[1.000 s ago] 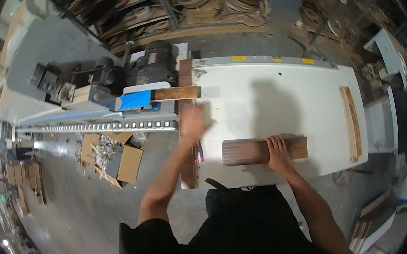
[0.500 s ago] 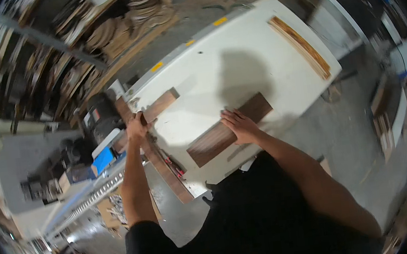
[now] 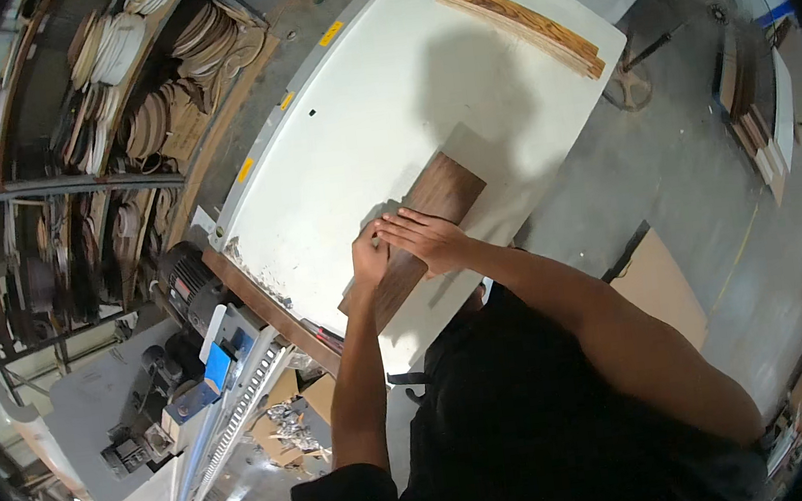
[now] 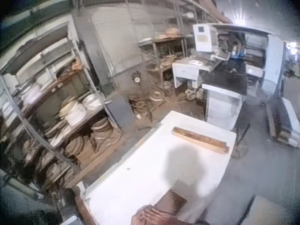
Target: The recorder is sorting and inspecting stained wood planks on a work table in a factory setting.
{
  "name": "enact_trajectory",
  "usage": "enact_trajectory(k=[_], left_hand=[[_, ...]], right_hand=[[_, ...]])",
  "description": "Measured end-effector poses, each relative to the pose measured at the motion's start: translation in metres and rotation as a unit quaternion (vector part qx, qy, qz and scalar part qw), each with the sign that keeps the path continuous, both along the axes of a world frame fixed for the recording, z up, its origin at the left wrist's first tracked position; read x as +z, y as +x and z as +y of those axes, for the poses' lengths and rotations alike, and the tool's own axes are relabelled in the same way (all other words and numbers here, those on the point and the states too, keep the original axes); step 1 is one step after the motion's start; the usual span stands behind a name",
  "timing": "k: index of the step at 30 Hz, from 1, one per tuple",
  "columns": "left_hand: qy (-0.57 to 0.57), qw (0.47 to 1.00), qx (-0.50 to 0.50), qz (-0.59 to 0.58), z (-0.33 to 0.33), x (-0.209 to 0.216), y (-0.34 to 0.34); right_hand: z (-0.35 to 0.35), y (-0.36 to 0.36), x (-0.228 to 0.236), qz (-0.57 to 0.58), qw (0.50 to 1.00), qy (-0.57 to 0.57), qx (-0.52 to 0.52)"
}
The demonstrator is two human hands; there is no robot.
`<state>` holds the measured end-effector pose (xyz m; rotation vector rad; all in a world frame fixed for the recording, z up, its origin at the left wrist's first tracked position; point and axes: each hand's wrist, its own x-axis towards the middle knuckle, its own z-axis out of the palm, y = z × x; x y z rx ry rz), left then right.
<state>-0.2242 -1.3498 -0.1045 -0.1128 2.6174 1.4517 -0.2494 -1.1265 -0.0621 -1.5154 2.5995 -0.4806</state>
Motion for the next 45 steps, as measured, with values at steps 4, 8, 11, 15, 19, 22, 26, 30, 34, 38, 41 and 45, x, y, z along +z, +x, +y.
enact_trajectory(k=[4, 8, 11, 15, 19, 22, 26, 30, 34, 38, 41, 45], left_hand=[[-0.029, 0.996, 0.070, -0.048, -0.006, 0.020, 0.044], [-0.185, 0.953, 0.227, -0.073, -0.051, 0.013, 0.109], [-0.150, 0.913, 0.379, -0.030, -0.079, -0.001, 0.172], [0.042, 0.904, 0.426, 0.004, -0.058, 0.001, 0.175], [0.237, 0.884, 0.400, -0.051, -0.014, 0.041, 0.155], [0.263, 0.853, 0.448, -0.054, -0.013, 0.039, 0.161], [0.253, 0.857, 0.445, -0.062, -0.016, 0.029, 0.160], [0.251, 0.850, 0.458, -0.066, -0.020, 0.018, 0.161], [0.252, 0.837, 0.481, -0.072, -0.026, 0.011, 0.167], [0.248, 0.849, 0.461, -0.074, -0.024, 0.009, 0.164], [0.065, 0.841, 0.533, -0.074, -0.010, 0.021, 0.163], [0.051, 0.821, 0.567, 0.030, -0.010, 0.028, 0.207]], right_hand=[[0.008, -0.002, -0.016, 0.003, 0.999, -0.032, 0.005], [0.017, -0.023, -0.010, -0.078, 0.996, 0.002, 0.035], [0.050, -0.057, -0.008, -0.150, 0.950, -0.144, -0.231], [0.093, -0.088, -0.039, -0.443, 0.791, -0.289, -0.306], [0.104, -0.088, -0.057, -0.501, 0.787, -0.251, -0.258], [0.099, -0.090, -0.044, -0.477, 0.808, -0.236, -0.252], [0.104, -0.089, -0.046, -0.506, 0.781, -0.268, -0.251], [0.108, -0.089, -0.043, -0.499, 0.787, -0.268, -0.246], [0.105, -0.090, -0.031, -0.516, 0.786, -0.244, -0.237], [0.111, -0.095, -0.038, -0.532, 0.775, -0.260, -0.221], [0.115, -0.094, -0.036, -0.412, 0.855, -0.223, -0.222], [0.081, -0.095, 0.011, -0.179, 0.975, -0.060, -0.119]])
